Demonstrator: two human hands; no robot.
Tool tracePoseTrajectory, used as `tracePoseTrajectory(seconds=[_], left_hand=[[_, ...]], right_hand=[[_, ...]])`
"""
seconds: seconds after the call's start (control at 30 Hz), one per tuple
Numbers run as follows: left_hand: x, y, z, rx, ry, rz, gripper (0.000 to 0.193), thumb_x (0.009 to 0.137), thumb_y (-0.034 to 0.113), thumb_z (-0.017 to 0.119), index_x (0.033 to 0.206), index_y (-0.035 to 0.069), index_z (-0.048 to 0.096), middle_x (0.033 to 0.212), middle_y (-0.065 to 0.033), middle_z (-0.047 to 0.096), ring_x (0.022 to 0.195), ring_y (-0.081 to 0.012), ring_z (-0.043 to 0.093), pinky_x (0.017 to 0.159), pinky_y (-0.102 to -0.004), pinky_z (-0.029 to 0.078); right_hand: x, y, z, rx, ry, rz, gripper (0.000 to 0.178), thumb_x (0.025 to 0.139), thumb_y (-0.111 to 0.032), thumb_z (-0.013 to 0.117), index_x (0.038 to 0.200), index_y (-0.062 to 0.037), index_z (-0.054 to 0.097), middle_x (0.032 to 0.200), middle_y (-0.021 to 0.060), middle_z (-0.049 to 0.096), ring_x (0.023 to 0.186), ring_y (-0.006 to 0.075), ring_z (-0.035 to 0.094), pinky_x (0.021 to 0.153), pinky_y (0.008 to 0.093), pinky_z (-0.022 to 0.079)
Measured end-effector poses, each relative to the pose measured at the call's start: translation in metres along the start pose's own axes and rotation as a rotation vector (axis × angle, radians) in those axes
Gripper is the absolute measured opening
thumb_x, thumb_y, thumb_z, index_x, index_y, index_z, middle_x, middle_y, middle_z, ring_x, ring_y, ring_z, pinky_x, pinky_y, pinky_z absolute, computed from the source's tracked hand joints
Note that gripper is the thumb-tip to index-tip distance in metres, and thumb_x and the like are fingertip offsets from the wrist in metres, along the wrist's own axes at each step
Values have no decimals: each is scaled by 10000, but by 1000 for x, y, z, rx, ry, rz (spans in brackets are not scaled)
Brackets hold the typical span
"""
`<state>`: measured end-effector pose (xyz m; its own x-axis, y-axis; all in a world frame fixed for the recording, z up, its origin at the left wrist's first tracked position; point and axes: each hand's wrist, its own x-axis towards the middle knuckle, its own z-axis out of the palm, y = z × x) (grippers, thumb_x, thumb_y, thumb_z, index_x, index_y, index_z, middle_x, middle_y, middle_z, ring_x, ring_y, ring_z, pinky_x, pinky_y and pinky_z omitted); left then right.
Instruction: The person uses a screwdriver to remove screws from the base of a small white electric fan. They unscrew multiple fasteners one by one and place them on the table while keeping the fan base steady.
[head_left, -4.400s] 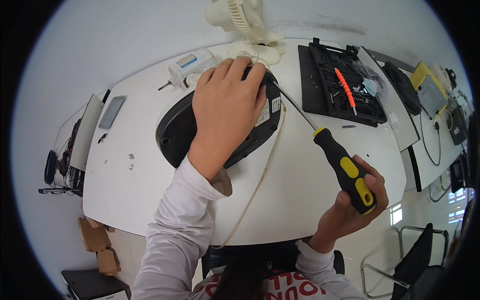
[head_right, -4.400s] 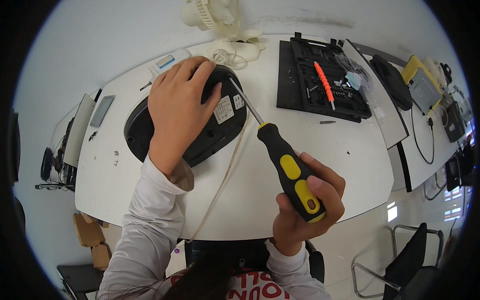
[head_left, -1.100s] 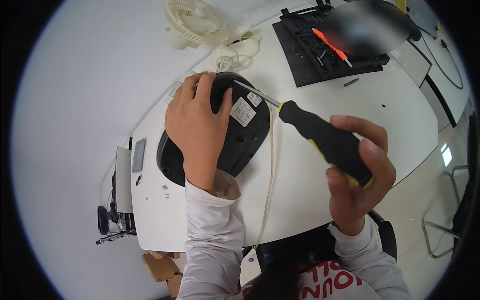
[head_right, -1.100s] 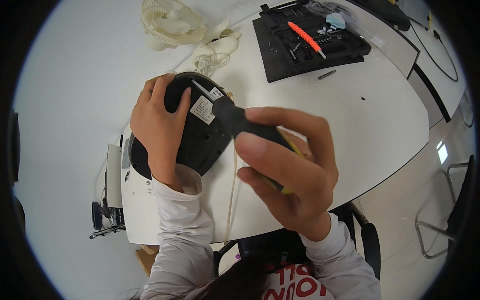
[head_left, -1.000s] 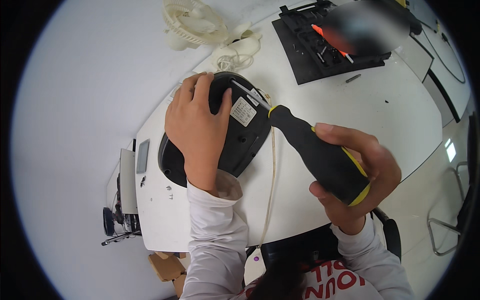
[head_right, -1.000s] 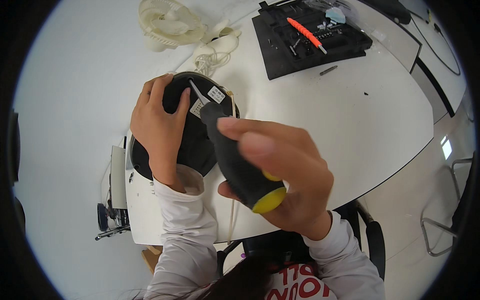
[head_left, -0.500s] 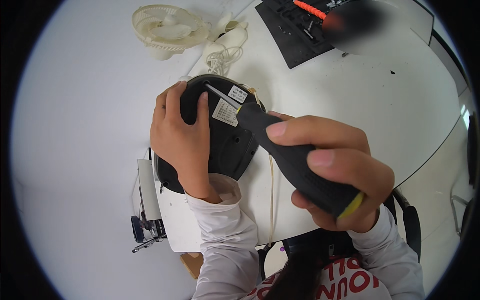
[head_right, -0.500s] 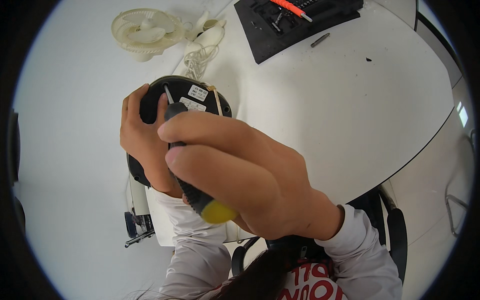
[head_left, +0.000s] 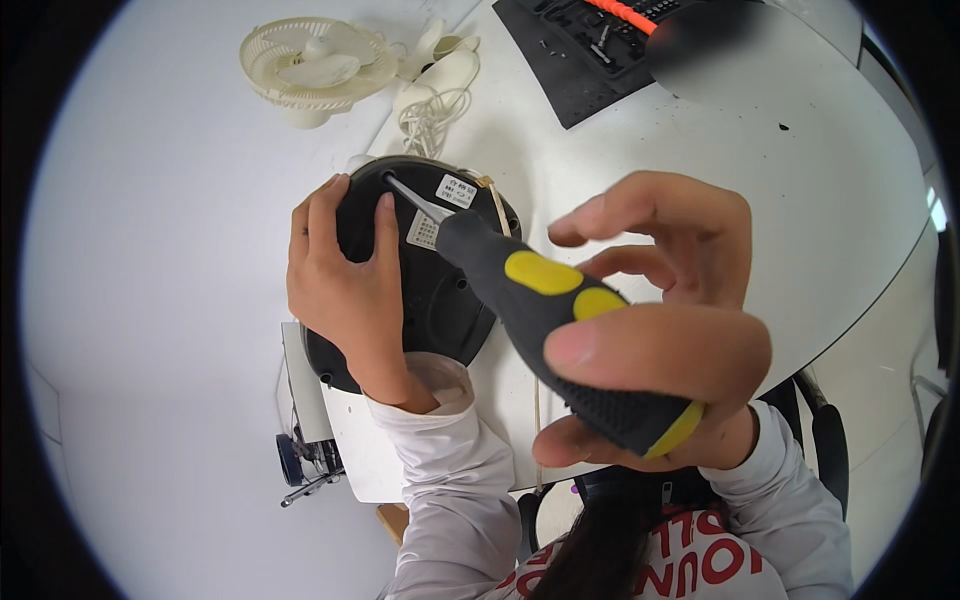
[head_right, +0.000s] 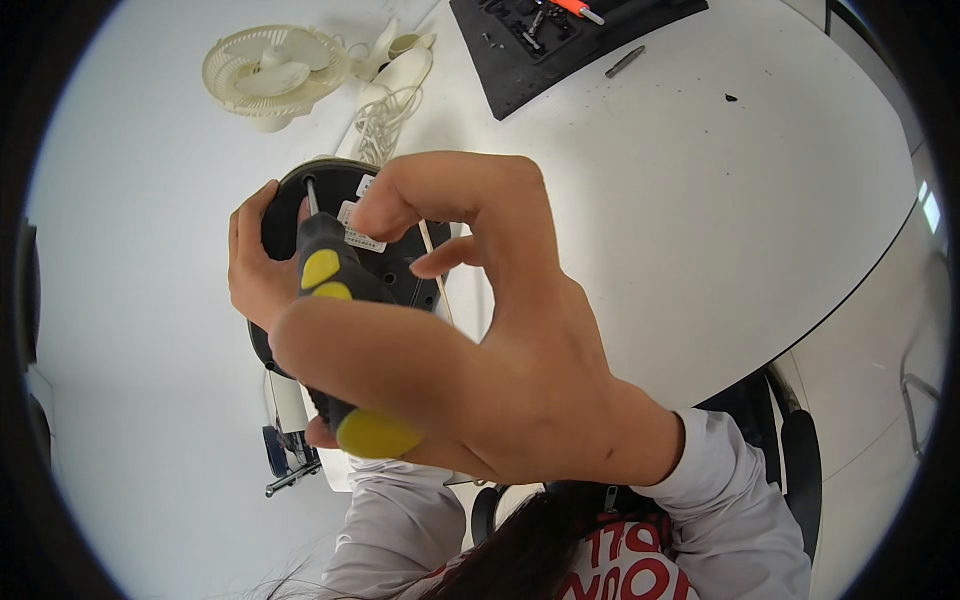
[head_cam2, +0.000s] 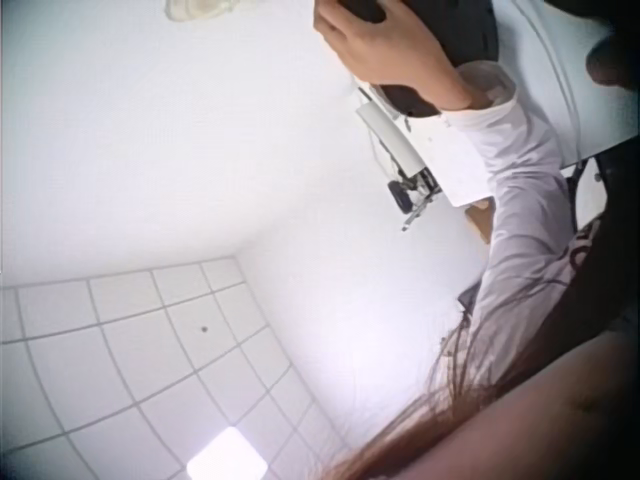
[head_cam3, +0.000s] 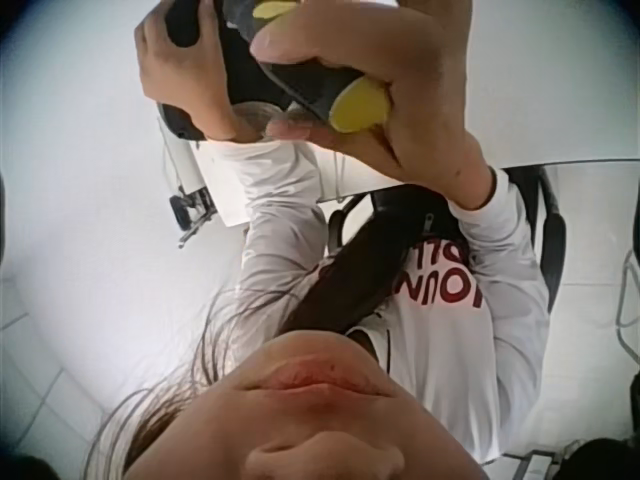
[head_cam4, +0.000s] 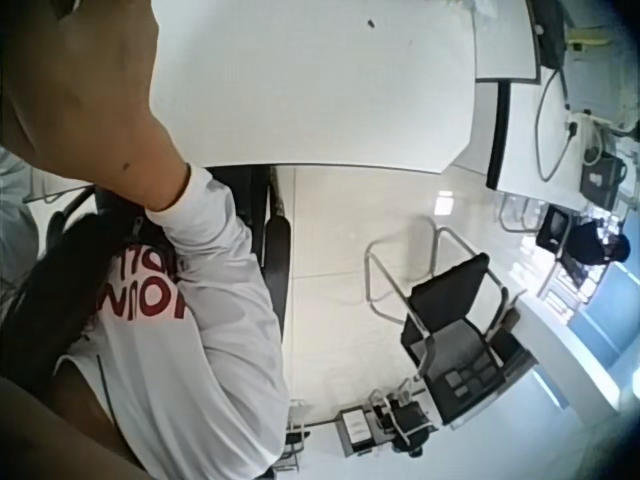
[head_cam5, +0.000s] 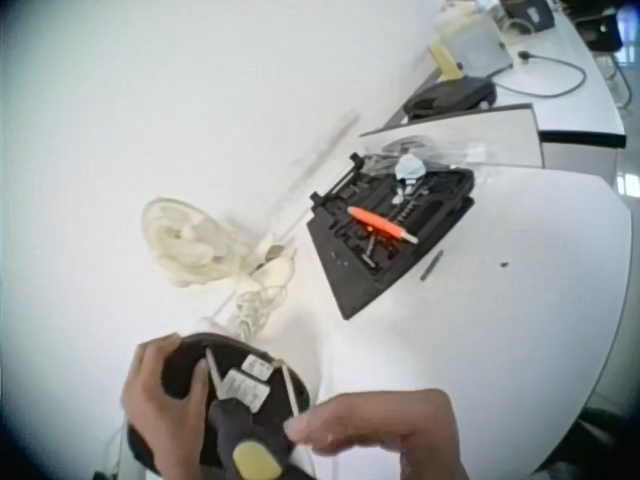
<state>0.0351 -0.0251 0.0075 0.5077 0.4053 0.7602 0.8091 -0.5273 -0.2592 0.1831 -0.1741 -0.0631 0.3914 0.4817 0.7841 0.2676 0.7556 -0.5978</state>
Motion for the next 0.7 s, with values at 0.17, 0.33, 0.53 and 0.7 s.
tracePoseTrajectory(seconds=[0.17,0.33,0.53,0.7], left_hand=[[1,6,-3,-6,-38,-88,252,740,216,736,953,111,652,961,1,658,816,-196,648,671,-297,502],[2,1,-2,-33,13,9,252,740,214,734,953,106,653,956,-2,658,813,-198,649,669,-297,502],[1,4,-2,-23,13,-31,252,741,216,731,954,108,653,957,-4,657,802,-200,648,658,-300,498],[1,4,-2,-23,13,-12,256,744,231,728,958,113,651,954,-1,656,790,-199,645,643,-300,493]], right_hand=[[2,-6,-5,-4,18,0,540,714,-168,790,1114,-120,430,1155,220,464,979,346,605,768,378,567],[5,-5,-3,13,66,-50,508,722,-91,762,1087,-103,409,1170,295,482,1007,374,586,758,382,557],[2,-4,-11,-129,-20,-47,579,695,-203,804,1126,-137,423,1144,239,449,947,294,568,700,323,551],[-1,1,-11,-70,49,-118,674,656,-114,818,1191,-75,409,1111,221,490,915,256,600,711,328,561]])
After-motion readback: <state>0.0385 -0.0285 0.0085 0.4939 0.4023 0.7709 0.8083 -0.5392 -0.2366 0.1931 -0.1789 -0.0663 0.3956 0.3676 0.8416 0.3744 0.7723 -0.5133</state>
